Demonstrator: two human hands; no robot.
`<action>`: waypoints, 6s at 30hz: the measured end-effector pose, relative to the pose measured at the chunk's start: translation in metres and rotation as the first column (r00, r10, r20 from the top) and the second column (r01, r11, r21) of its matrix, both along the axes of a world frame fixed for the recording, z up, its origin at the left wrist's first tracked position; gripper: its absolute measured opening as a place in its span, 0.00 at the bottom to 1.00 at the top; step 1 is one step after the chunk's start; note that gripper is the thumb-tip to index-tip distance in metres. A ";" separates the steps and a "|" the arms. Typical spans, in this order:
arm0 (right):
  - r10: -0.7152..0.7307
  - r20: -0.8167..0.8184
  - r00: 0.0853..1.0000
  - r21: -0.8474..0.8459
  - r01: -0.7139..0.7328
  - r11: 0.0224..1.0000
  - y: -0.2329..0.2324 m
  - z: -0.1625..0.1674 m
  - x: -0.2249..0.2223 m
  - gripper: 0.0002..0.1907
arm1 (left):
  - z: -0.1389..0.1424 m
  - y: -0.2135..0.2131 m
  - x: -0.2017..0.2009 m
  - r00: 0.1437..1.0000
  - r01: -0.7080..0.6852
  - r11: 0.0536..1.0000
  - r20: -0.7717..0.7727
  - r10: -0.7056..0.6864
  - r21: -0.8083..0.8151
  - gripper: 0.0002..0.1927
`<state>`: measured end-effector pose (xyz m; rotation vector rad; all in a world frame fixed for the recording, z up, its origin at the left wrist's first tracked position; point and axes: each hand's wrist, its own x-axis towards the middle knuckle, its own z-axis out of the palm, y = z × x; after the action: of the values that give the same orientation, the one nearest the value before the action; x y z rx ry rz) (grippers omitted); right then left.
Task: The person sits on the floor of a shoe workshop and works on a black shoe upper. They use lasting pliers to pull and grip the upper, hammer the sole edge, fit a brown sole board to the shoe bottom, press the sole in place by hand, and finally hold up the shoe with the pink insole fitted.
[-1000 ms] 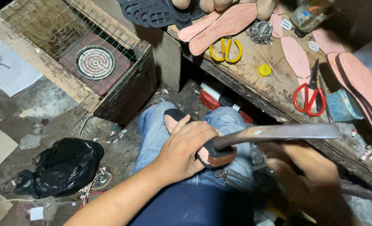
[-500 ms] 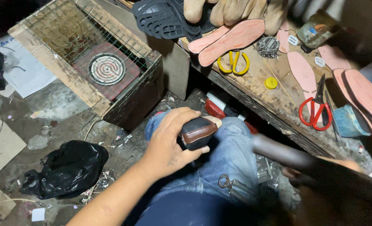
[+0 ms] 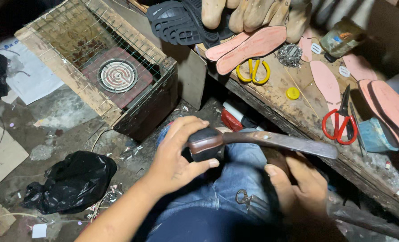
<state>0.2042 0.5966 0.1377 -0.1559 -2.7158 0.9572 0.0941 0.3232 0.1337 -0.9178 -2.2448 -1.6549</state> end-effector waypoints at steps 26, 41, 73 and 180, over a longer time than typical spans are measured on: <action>0.366 0.317 0.875 -0.138 -0.339 0.931 -0.086 -0.021 -0.062 0.13 | -0.119 -0.046 -0.072 0.661 -0.107 0.926 0.721 -0.206 0.363 0.12; 0.222 0.186 0.957 -0.721 -0.021 0.693 -0.025 -0.056 -0.031 0.21 | -0.140 -0.064 -0.063 0.774 -0.102 0.992 0.632 0.030 0.078 0.11; 0.149 0.336 0.930 -0.179 -0.092 0.979 0.044 -0.086 -0.049 0.29 | -0.079 0.029 -0.010 0.984 -0.079 0.892 -0.176 0.000 -0.445 0.22; -0.044 0.044 0.998 -0.069 0.047 0.996 0.015 -0.048 0.021 0.26 | -0.094 0.039 0.007 0.922 -0.193 0.747 -0.378 -0.083 -0.636 0.35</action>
<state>0.2253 0.6116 0.0901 -0.2527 -2.7055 1.0487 0.1012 0.3622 0.0393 -1.1699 -2.5394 -0.5148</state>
